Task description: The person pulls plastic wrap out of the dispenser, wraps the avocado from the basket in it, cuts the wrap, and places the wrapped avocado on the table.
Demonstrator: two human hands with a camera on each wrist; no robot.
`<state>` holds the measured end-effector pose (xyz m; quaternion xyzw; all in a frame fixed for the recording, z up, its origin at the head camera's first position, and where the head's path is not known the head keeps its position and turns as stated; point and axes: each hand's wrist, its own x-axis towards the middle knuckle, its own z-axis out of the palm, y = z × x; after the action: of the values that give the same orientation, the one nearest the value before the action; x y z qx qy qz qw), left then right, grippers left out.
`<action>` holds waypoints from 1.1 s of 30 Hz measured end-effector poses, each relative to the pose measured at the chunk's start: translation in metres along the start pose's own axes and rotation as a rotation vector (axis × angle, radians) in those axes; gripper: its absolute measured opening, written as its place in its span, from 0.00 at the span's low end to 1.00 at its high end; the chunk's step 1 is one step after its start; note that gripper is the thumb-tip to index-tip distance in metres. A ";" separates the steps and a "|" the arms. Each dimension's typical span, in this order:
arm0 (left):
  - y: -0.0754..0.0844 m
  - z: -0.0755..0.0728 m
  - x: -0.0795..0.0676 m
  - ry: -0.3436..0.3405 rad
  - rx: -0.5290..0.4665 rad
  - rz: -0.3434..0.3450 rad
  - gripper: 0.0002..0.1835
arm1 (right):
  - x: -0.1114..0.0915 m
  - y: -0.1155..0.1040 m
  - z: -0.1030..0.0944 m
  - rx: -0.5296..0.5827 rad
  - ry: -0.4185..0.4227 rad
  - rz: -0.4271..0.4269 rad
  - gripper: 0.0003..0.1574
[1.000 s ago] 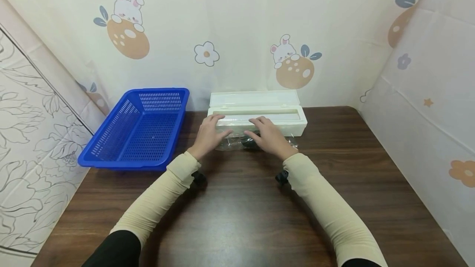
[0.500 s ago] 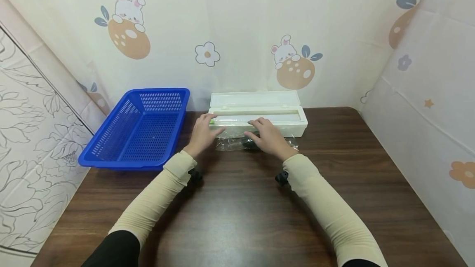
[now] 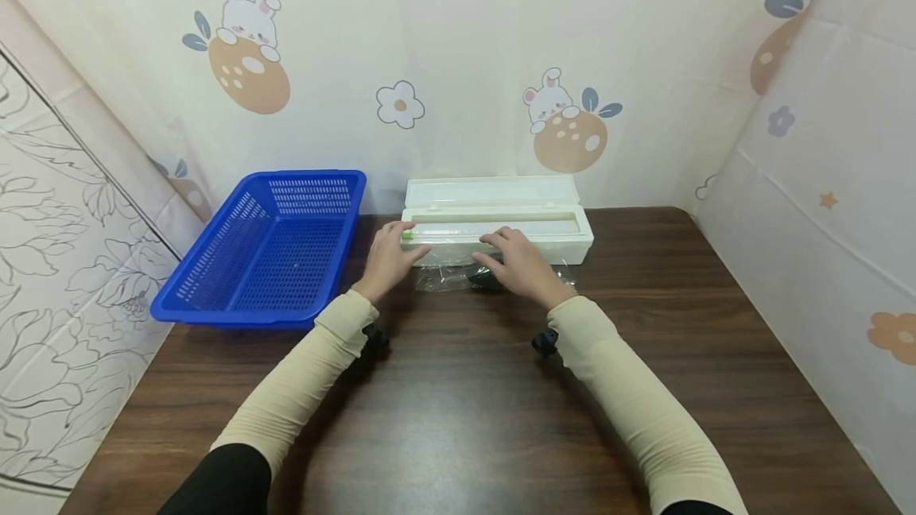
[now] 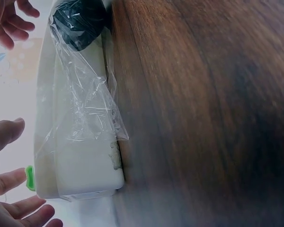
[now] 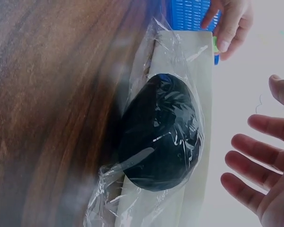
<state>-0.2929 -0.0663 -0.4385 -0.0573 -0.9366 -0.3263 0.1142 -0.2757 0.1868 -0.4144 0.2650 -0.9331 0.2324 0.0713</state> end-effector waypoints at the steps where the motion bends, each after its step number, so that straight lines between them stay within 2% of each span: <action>1: 0.000 0.000 0.000 -0.005 0.002 -0.006 0.32 | 0.000 0.000 -0.001 0.000 -0.004 0.003 0.29; 8: -0.003 0.000 0.003 0.018 -0.020 -0.026 0.32 | -0.001 0.000 -0.004 -0.004 -0.019 0.014 0.27; 15: -0.006 0.005 0.007 0.010 -0.039 -0.039 0.33 | -0.002 0.005 -0.002 0.001 -0.005 0.009 0.26; 33: -0.007 0.006 0.010 -0.001 0.003 -0.065 0.36 | 0.003 0.013 -0.006 0.048 -0.017 0.030 0.24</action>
<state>-0.3049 -0.0678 -0.4454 -0.0267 -0.9385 -0.3284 0.1034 -0.2853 0.1979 -0.4139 0.2544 -0.9318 0.2533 0.0532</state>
